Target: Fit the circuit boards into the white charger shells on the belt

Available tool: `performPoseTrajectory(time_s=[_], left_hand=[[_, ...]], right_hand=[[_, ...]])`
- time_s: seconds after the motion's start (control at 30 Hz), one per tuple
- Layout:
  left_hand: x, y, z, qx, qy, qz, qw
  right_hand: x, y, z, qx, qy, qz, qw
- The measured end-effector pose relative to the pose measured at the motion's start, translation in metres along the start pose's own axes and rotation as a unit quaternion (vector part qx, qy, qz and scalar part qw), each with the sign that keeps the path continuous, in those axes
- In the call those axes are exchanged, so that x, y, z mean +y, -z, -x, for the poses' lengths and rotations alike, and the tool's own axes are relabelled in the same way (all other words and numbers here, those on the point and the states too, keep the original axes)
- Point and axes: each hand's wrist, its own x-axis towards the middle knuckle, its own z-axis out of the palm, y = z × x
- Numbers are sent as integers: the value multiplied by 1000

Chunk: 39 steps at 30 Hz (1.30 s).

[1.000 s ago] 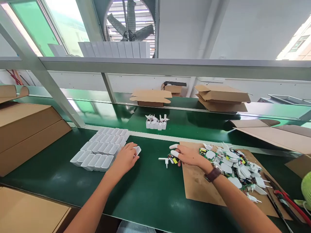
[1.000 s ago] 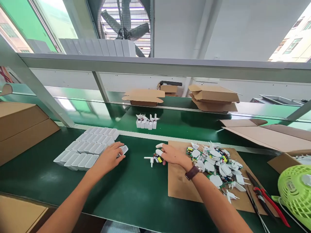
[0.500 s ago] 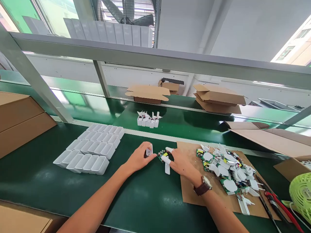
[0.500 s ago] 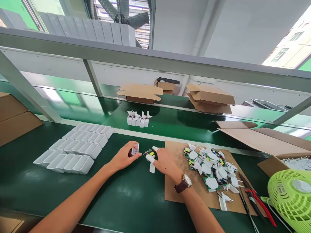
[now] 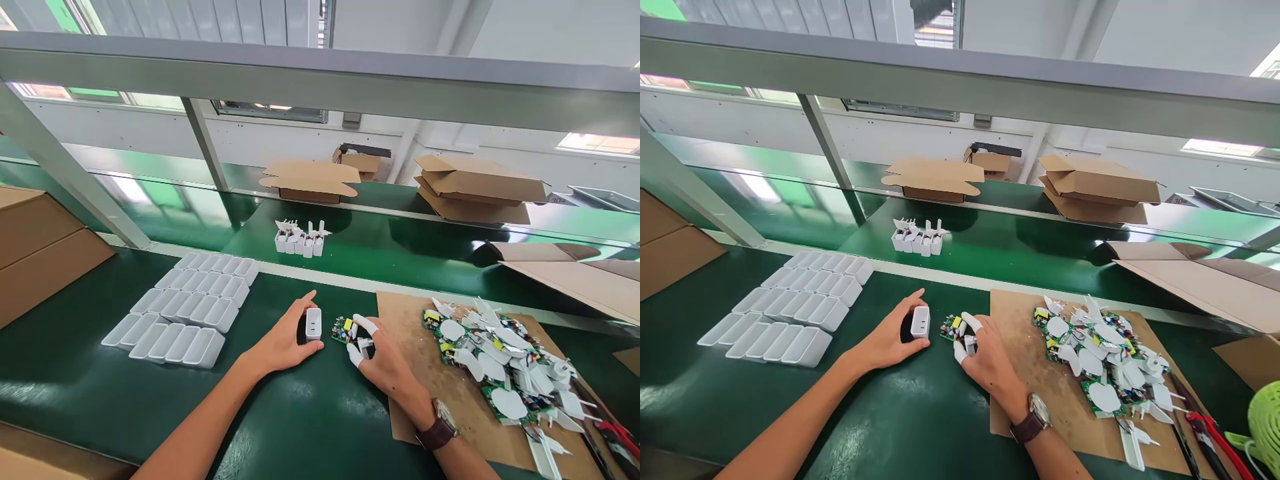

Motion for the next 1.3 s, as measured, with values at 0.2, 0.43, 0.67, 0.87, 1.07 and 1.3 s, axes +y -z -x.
performPoseTrajectory(time_s=[0.2,0.43,0.67,0.87,1.07,1.3], left_hand=[[1,-8,0,22,-65,2,998],[8,-20,1,47,-178,-41,982],[7,-19,2,37,-191,-54,979],[8,-19,2,32,-192,-53,980],[8,-20,3,20,-192,-57,979],[8,-21,4,11,-180,-53,982]], right_hand=[[-26,17,1,84,78,-57,992],[-37,17,8,63,146,0,987],[-34,13,10,49,150,-1,988],[-34,14,10,43,156,-6,987],[-35,18,7,34,143,-16,989],[-32,15,8,26,135,-18,990]])
